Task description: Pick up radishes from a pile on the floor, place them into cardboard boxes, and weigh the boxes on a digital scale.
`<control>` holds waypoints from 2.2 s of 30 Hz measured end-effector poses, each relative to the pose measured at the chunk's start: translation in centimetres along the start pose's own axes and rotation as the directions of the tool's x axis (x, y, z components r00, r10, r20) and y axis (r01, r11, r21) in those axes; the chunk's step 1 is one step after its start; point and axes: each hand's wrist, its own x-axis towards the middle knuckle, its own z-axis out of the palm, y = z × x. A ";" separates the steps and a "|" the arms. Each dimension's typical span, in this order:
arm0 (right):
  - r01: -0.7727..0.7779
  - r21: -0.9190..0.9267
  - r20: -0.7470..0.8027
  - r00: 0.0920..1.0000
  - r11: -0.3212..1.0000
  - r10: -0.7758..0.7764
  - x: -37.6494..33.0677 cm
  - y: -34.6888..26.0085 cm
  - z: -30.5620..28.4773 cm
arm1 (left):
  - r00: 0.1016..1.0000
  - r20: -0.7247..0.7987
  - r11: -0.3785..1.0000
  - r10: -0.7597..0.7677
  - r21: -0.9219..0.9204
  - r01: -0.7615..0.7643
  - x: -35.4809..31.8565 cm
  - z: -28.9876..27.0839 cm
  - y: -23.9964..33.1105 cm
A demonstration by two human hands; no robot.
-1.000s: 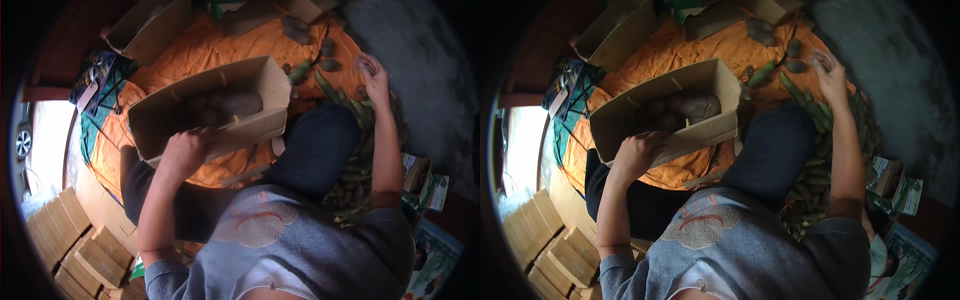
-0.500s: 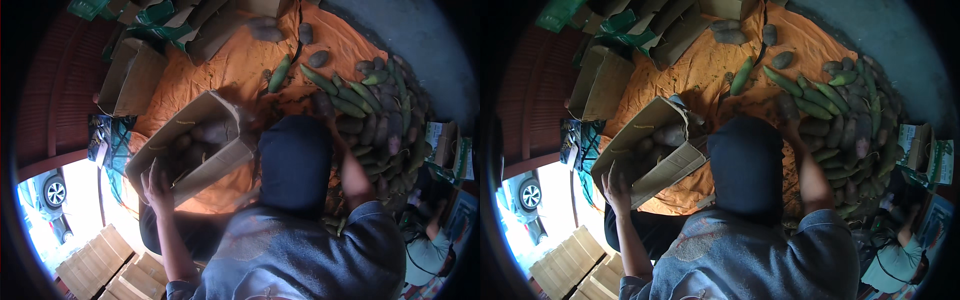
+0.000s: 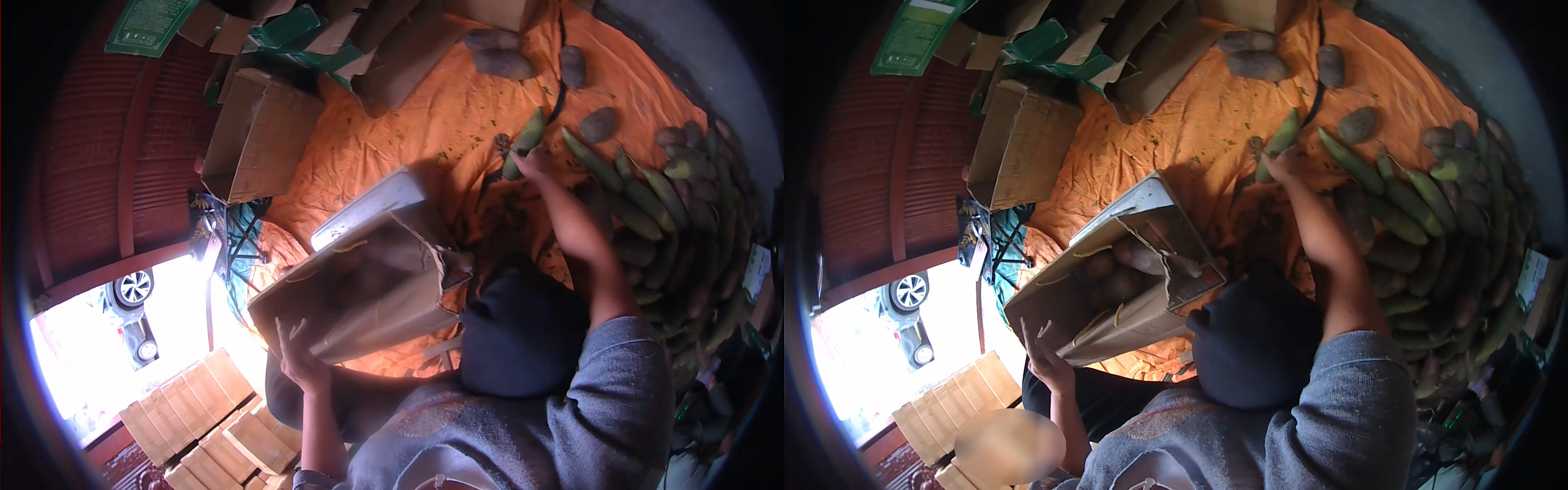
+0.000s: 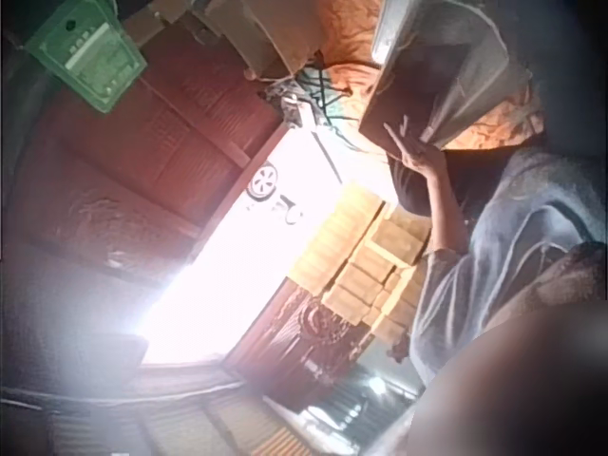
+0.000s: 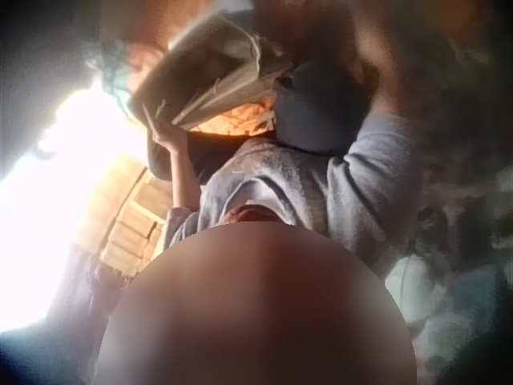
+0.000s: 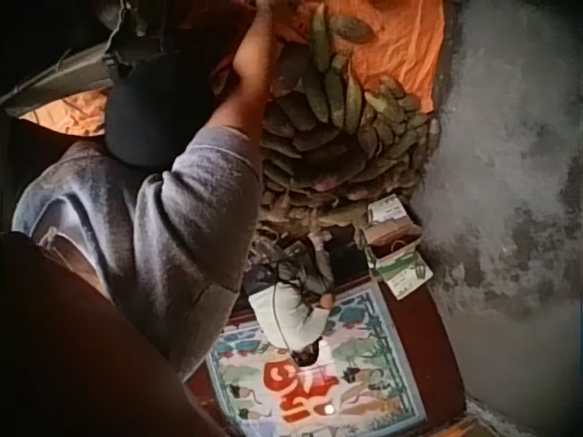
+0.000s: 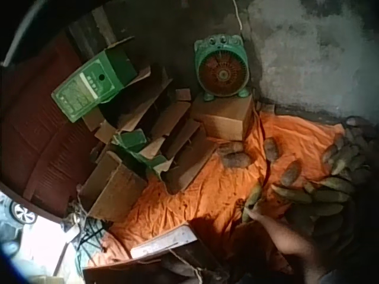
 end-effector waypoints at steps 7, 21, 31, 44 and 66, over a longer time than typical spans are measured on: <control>0.129 0.053 -0.099 0.987 0.990 -0.124 -1.0 3.3 -1.9 | 0.999 -0.040 0.996 0.035 -0.078 -0.038 0.3 0.8 -0.7; -0.188 0.952 0.241 0.946 0.241 -0.215 -20.8 1.6 -26.6 | 0.854 0.254 0.890 0.453 -0.067 -0.452 2.9 -6.5 -1.3; 0.390 0.776 0.163 0.635 0.496 -0.755 -33.6 -26.3 -35.3 | 0.696 0.532 0.805 0.482 0.045 -0.592 -1.4 -6.1 -3.7; 0.969 -0.238 0.950 0.246 0.062 -0.191 -44.9 -37.0 -7.9 | 0.804 0.278 0.787 0.526 0.199 -0.584 -4.1 -4.4 -5.4; 0.472 0.066 -0.153 0.875 0.879 -0.459 -28.4 -8.5 -34.4 | 0.971 0.125 0.940 0.202 -0.305 -0.156 0.3 -6.6 -4.8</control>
